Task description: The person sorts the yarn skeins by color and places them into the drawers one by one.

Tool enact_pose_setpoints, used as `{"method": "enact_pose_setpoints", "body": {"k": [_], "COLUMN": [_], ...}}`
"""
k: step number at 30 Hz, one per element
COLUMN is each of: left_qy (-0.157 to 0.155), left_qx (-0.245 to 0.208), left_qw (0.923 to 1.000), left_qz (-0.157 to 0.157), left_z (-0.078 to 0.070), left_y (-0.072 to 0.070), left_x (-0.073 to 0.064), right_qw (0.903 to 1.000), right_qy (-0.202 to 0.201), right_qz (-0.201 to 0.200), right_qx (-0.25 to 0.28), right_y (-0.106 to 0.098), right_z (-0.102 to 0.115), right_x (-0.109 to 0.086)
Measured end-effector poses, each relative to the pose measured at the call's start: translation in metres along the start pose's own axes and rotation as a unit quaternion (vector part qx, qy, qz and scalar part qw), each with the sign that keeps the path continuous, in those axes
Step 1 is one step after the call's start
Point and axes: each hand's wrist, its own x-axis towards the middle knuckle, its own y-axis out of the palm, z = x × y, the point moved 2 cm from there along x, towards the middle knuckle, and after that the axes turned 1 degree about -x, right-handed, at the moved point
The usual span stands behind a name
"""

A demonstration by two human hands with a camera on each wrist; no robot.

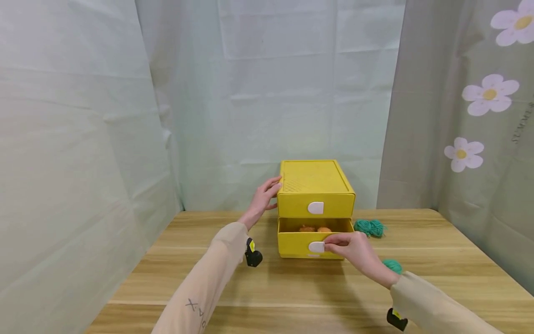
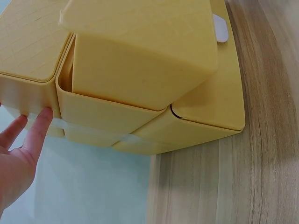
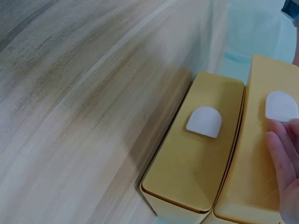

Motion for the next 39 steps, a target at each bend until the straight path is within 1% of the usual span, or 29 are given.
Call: {"method": "enact_pose_setpoints", "body": {"k": [5, 12, 20, 26, 32, 33, 36, 39], "left_qy": [0.000, 0.003, 0.002, 0.000, 0.002, 0.003, -0.003, -0.006], "left_qx": [0.002, -0.001, -0.002, 0.001, 0.000, 0.000, -0.003, -0.009], "left_qw": [1.0000, 1.0000, 1.0000, 1.0000, 1.0000, 1.0000, 0.9999, 0.9997], "left_qz": [-0.002, 0.005, 0.006, 0.003, 0.001, 0.002, 0.015, 0.023], "left_z": [0.000, 0.001, 0.001, 0.001, 0.001, 0.001, -0.010, -0.011], "left_y": [0.000, 0.000, 0.000, 0.001, 0.001, 0.001, 0.002, 0.001], "left_x": [0.000, 0.000, 0.000, 0.000, 0.000, 0.000, -0.006, -0.007], "right_qw": [1.0000, 0.9999, 0.9999, 0.9997, 0.9996, 0.9995, 0.9993, 0.9991], "right_qy": [0.002, 0.011, 0.009, 0.023, 0.028, 0.030, 0.037, 0.040], "right_qz": [0.002, 0.000, -0.001, -0.002, -0.001, 0.000, 0.000, -0.002], "right_qx": [-0.003, -0.009, -0.007, -0.006, -0.004, -0.005, -0.008, -0.014], "right_y": [0.001, 0.001, 0.001, 0.001, 0.001, 0.001, 0.001, 0.001], "right_z": [-0.003, -0.005, -0.006, -0.008, -0.011, -0.011, -0.012, -0.012], "right_x": [0.003, 0.008, 0.011, 0.013, 0.016, 0.017, 0.018, 0.020]}}
